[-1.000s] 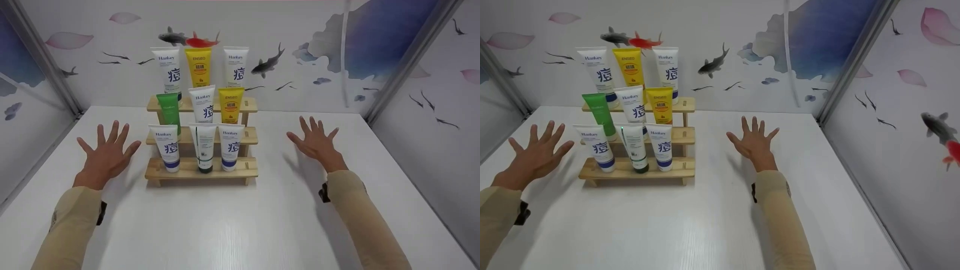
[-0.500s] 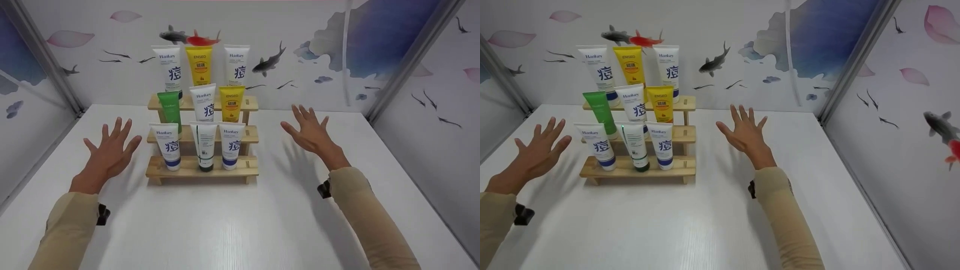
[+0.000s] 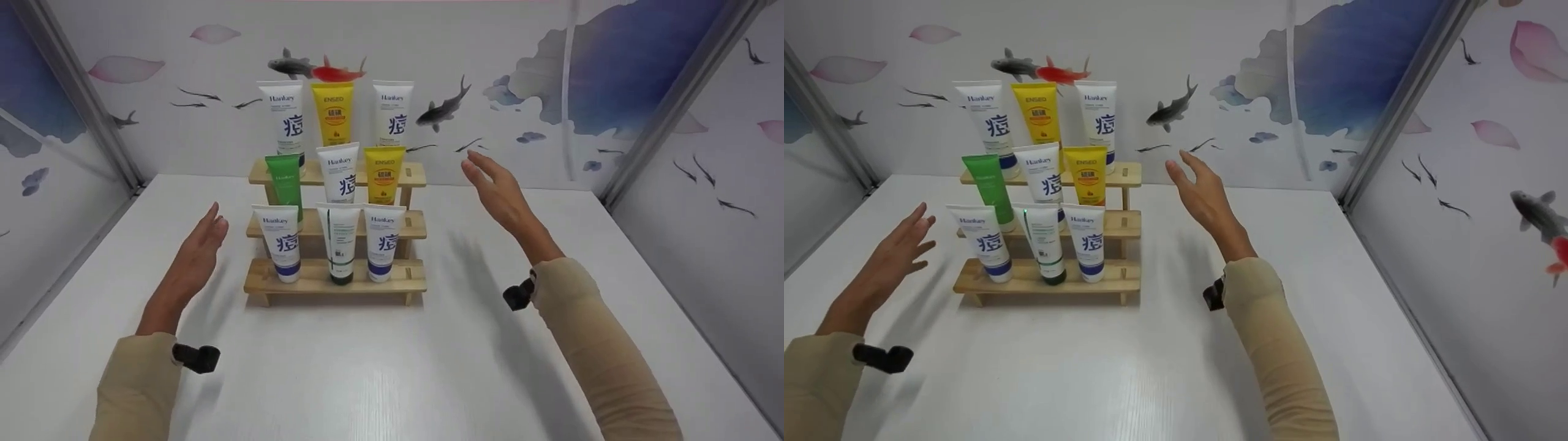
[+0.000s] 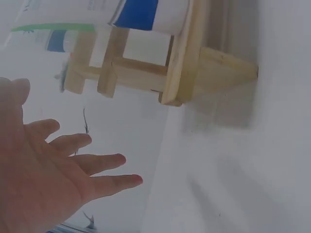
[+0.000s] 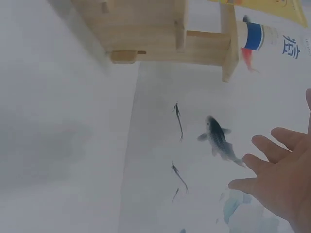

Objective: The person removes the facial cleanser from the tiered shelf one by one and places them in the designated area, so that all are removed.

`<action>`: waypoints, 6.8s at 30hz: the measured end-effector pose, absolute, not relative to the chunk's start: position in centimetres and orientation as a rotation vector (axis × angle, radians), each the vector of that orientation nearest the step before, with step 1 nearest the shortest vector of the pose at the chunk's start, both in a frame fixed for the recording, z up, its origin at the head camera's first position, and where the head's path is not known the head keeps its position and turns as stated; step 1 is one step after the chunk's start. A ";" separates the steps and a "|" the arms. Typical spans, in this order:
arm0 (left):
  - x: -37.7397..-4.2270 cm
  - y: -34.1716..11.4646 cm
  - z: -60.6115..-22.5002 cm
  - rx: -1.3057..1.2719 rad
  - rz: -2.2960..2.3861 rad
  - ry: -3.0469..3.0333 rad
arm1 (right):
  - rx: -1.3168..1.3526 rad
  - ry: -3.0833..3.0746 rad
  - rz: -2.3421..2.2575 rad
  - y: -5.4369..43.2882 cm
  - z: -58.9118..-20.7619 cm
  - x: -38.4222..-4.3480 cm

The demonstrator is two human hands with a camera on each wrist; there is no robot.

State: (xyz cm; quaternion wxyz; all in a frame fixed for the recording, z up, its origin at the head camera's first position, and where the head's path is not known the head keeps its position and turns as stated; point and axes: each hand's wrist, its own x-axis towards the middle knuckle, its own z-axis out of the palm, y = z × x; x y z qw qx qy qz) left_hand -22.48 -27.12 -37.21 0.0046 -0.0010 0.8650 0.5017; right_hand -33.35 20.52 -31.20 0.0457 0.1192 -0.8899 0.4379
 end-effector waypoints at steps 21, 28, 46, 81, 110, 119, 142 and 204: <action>-22.7 -24.7 -40.5 -0.260 1.830 2.430 | 0.369 -2.411 1.768 14.4 -26.6 -35.8; -22.7 -24.9 -40.9 -0.194 1.817 2.441 | 0.369 -2.401 1.809 12.8 -25.7 -36.0; -22.0 -27.0 -43.4 -0.117 1.697 2.307 | 0.351 -2.413 1.817 11.2 -24.8 -36.7; -22.0 -27.7 -44.4 -0.058 1.804 2.132 | 0.210 -2.304 1.840 11.8 -25.2 -37.3; -21.9 -27.8 -44.6 -0.026 1.860 2.078 | -0.131 -2.362 1.890 21.5 -32.1 -39.5; -21.8 -27.6 -44.9 -0.042 1.877 2.063 | -0.285 -2.418 1.961 22.9 -36.2 -39.9; -21.6 -28.0 -44.8 -0.063 1.923 2.012 | -0.546 -2.575 1.928 22.7 -42.7 -40.2; -21.7 -27.6 -44.5 -0.110 1.886 2.044 | 0.194 -2.722 1.613 15.8 -22.0 -37.7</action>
